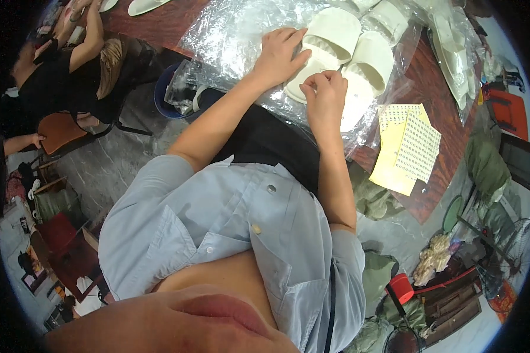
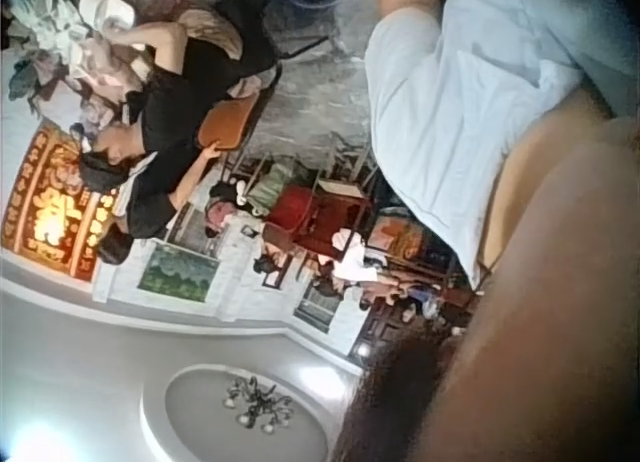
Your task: The recorder is inspecting, organizing, and preparing white and pink sandals or slippers on a workshop table.
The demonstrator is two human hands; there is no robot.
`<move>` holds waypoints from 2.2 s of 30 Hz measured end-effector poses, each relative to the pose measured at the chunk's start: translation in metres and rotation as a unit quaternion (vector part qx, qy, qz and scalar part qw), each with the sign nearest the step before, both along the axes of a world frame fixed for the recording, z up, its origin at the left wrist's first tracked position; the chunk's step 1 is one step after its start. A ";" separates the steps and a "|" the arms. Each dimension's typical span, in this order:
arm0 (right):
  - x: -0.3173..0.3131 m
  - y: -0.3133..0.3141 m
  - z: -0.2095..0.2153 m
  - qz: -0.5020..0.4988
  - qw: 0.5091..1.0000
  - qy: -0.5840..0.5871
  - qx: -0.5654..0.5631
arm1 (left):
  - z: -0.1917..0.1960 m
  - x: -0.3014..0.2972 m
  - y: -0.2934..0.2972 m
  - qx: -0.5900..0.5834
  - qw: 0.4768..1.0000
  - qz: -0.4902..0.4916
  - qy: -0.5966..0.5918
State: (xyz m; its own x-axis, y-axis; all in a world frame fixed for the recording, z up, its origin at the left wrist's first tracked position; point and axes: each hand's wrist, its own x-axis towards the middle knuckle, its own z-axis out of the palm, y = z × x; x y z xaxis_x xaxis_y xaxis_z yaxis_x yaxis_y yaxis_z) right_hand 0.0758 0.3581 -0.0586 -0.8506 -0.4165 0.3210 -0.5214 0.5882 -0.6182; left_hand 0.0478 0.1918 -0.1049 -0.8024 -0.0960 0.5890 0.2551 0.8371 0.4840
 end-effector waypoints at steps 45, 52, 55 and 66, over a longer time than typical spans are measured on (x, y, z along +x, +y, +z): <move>-0.141 -0.084 0.089 0.146 0.985 -0.026 0.084 | 0.011 0.009 0.011 -0.081 0.987 -0.055 -0.128; -0.210 -0.270 0.165 0.238 0.950 0.172 0.111 | 0.042 0.016 0.015 -0.173 0.946 -0.079 -0.261; -0.226 -0.285 0.191 0.346 0.919 0.178 0.054 | 0.039 0.014 0.019 -0.179 0.950 -0.082 -0.242; -0.045 -0.046 0.112 0.269 0.862 0.097 0.419 | 0.015 0.002 0.009 -0.124 0.961 -0.091 -0.231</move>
State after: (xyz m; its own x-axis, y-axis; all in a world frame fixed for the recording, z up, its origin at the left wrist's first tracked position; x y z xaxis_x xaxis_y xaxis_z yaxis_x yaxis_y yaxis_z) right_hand 0.0304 0.3120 0.0532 -0.4264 -0.8886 -0.1689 -0.9037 0.4268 0.0357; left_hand 0.0496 0.2010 -0.0903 -0.9739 0.1681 0.1527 0.2142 0.9034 0.3715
